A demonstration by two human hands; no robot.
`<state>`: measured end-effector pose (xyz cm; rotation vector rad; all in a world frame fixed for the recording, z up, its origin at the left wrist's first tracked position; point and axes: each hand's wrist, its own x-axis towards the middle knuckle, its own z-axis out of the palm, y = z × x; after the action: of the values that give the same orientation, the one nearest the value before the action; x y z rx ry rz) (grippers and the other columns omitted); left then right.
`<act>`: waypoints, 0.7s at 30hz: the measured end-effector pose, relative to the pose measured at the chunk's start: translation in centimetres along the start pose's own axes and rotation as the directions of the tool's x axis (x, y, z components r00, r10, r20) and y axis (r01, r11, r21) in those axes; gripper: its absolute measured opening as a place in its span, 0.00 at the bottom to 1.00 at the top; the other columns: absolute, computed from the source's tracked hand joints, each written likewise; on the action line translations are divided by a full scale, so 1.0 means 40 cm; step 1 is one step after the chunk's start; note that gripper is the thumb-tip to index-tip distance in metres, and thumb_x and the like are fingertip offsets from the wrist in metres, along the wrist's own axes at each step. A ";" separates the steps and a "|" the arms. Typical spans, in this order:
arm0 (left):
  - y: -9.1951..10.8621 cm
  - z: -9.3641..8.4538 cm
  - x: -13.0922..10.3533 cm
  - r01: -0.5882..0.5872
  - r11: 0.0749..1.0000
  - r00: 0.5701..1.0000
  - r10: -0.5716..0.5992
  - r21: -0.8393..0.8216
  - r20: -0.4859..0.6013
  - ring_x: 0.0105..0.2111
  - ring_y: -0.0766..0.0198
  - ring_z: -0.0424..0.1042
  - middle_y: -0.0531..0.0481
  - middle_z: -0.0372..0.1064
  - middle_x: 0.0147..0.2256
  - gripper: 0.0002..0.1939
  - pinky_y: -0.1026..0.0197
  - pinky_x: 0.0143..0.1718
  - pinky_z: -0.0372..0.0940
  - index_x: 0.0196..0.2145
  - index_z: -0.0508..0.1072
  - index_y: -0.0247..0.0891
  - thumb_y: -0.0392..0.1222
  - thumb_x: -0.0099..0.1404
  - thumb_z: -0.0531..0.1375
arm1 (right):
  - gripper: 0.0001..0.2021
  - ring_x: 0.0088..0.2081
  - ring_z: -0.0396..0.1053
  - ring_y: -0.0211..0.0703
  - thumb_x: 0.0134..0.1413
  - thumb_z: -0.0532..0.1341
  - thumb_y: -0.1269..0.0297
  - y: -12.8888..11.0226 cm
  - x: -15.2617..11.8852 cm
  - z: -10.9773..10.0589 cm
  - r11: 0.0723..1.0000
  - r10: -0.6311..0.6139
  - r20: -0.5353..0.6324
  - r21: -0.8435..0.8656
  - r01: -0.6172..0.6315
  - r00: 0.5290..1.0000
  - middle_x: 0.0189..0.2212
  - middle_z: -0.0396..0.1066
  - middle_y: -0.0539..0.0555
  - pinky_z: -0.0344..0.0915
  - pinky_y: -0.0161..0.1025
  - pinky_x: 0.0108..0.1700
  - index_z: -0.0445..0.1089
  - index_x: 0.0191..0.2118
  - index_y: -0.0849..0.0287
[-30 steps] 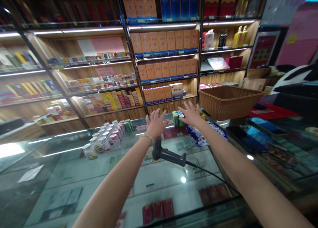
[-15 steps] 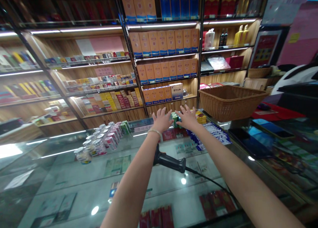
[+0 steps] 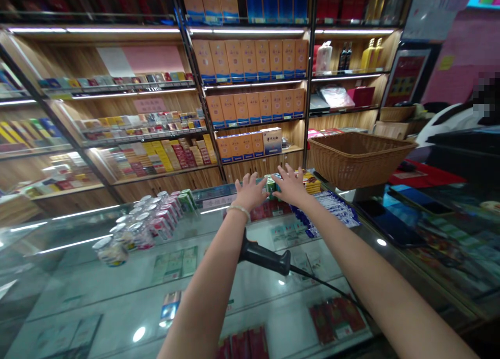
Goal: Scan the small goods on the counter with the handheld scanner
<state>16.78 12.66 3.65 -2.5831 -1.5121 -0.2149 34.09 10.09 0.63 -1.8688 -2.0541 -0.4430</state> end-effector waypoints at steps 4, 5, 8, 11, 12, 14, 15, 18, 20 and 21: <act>0.003 0.010 0.002 -0.019 1.000 1.000 0.019 0.009 0.015 0.74 0.38 0.43 0.40 0.45 0.75 0.34 0.23 0.68 0.44 0.72 0.55 0.53 0.53 0.72 0.55 | 0.34 0.75 0.43 0.66 0.60 0.67 0.54 -0.005 -0.002 0.007 1.000 -0.001 0.011 0.010 0.000 1.000 0.75 0.48 0.64 0.37 0.76 0.70 0.62 0.70 0.52; 0.004 0.013 0.002 -0.022 1.000 1.000 0.022 0.010 0.015 0.74 0.37 0.44 0.40 0.44 0.75 0.34 0.23 0.67 0.44 0.73 0.55 0.53 0.53 0.72 0.55 | 0.34 0.75 0.43 0.66 0.60 0.67 0.54 -0.005 -0.003 0.009 1.000 -0.002 0.015 0.013 0.002 1.000 0.75 0.48 0.64 0.37 0.76 0.70 0.62 0.70 0.52; 0.005 0.023 0.006 -0.032 0.999 0.999 0.031 0.014 0.017 0.74 0.36 0.45 0.39 0.45 0.75 0.33 0.22 0.67 0.44 0.72 0.56 0.52 0.54 0.72 0.55 | 0.32 0.75 0.43 0.67 0.61 0.66 0.54 -0.006 -0.004 0.011 1.000 -0.006 0.011 0.015 0.006 1.000 0.75 0.48 0.64 0.38 0.76 0.70 0.64 0.69 0.53; 0.002 0.033 0.010 -0.041 0.999 0.999 0.041 0.017 0.015 0.74 0.36 0.45 0.39 0.47 0.74 0.32 0.22 0.67 0.44 0.71 0.59 0.52 0.54 0.72 0.55 | 0.29 0.75 0.43 0.67 0.61 0.66 0.55 -0.006 -0.005 0.010 1.000 -0.015 0.001 0.012 0.015 1.000 0.75 0.50 0.63 0.38 0.77 0.70 0.68 0.66 0.53; 0.002 0.035 0.010 -0.043 0.999 0.999 0.042 0.018 0.014 0.74 0.37 0.45 0.39 0.47 0.74 0.31 0.22 0.67 0.44 0.70 0.60 0.53 0.54 0.72 0.56 | 0.27 0.75 0.44 0.67 0.61 0.66 0.55 -0.007 -0.005 0.008 1.000 -0.017 -0.003 0.013 0.017 1.000 0.75 0.50 0.63 0.38 0.77 0.70 0.69 0.65 0.53; 0.004 0.034 0.009 -0.042 0.999 0.999 0.042 0.020 0.008 0.74 0.37 0.44 0.40 0.47 0.74 0.30 0.22 0.67 0.44 0.70 0.61 0.53 0.53 0.72 0.56 | 0.24 0.75 0.44 0.66 0.61 0.66 0.56 -0.009 -0.005 0.002 1.000 -0.018 -0.010 0.017 0.019 1.000 0.74 0.51 0.63 0.39 0.76 0.70 0.72 0.62 0.53; 0.006 0.031 0.007 -0.042 0.999 0.999 0.042 0.022 0.001 0.74 0.37 0.44 0.41 0.48 0.74 0.30 0.23 0.67 0.44 0.69 0.63 0.54 0.53 0.71 0.57 | 0.23 0.75 0.44 0.66 0.61 0.66 0.57 -0.010 -0.004 -0.001 1.000 -0.017 -0.015 0.020 0.018 1.000 0.74 0.52 0.63 0.39 0.76 0.70 0.73 0.60 0.53; 0.016 0.014 0.000 -0.037 0.999 0.998 0.039 0.030 -0.045 0.73 0.39 0.45 0.43 0.50 0.73 0.26 0.23 0.68 0.45 0.65 0.68 0.55 0.52 0.71 0.59 | 0.17 0.75 0.44 0.65 0.60 0.67 0.60 -0.013 -0.001 -0.004 0.999 -0.005 -0.043 0.036 0.007 0.999 0.74 0.53 0.62 0.40 0.75 0.70 0.77 0.54 0.54; 0.024 0.002 -0.005 -0.033 0.999 0.996 0.035 0.030 -0.083 0.73 0.40 0.46 0.44 0.52 0.73 0.22 0.25 0.68 0.45 0.61 0.73 0.54 0.51 0.70 0.60 | 0.14 0.74 0.45 0.64 0.59 0.67 0.62 -0.013 0.002 0.001 0.999 0.007 -0.080 0.054 -0.003 0.997 0.73 0.55 0.61 0.41 0.74 0.70 0.78 0.51 0.54; 0.026 -0.003 -0.007 -0.029 0.999 0.995 0.032 0.027 -0.095 0.73 0.40 0.47 0.45 0.53 0.72 0.21 0.26 0.68 0.46 0.59 0.74 0.54 0.50 0.69 0.61 | 0.13 0.74 0.46 0.64 0.59 0.67 0.63 -0.012 0.003 0.005 0.998 0.011 -0.101 0.065 -0.005 0.995 0.72 0.56 0.61 0.41 0.74 0.69 0.79 0.50 0.54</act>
<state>17.55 11.87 3.68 -2.5357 -1.4325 -0.3090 33.59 10.26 0.49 -1.7796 -1.9708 -0.4545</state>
